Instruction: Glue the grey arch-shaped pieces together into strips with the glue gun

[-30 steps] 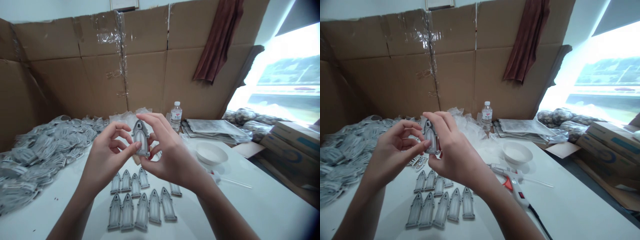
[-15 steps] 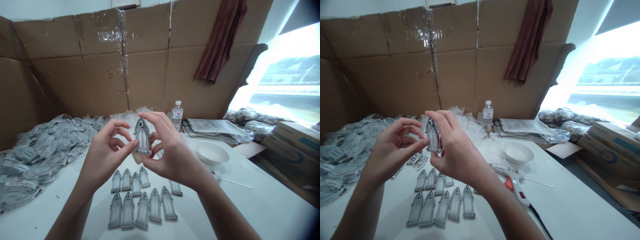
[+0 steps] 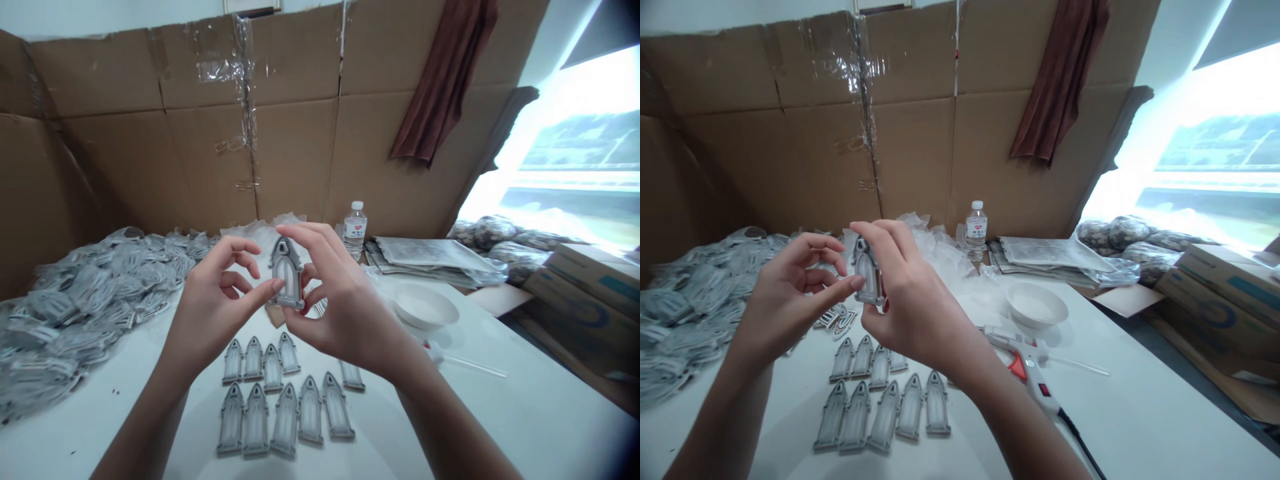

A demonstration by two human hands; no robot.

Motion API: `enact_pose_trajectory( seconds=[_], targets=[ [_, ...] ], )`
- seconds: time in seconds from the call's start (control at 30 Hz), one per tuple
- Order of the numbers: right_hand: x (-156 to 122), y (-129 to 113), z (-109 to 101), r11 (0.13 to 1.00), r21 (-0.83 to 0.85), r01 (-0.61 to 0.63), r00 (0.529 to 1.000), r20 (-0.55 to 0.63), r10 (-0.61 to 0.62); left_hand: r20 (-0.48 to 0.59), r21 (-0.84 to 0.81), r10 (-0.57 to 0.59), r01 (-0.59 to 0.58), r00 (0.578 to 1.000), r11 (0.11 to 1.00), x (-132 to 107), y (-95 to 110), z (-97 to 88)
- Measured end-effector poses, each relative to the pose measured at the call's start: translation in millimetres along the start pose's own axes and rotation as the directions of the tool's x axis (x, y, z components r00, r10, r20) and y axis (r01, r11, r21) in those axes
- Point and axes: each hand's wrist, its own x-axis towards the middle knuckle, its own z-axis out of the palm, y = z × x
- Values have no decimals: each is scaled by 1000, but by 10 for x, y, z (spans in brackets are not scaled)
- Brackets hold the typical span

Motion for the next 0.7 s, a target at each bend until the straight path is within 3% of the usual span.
enact_pose_trajectory(
  seconds=[0.17,0.3,0.43,0.7],
  targets=[
    [-8,-2,8,999,14,-40,999,20,39,-53,29,17,-15,998,999,-42,76,-9],
    [-1,-9,31,1000,1,2,1000,-2,-2,-29,34,64,-63,998,997,-34,19,44],
    [-4,-13,13,1000,-2,2,1000,1,-2,3,0,31,-31,1000,1000,11,-44,35],
    [-9,-16,13,1000,-23,-14,1000,0,14,-51,-2,26,-26,998,1000,-16,21,-5]
  ],
)
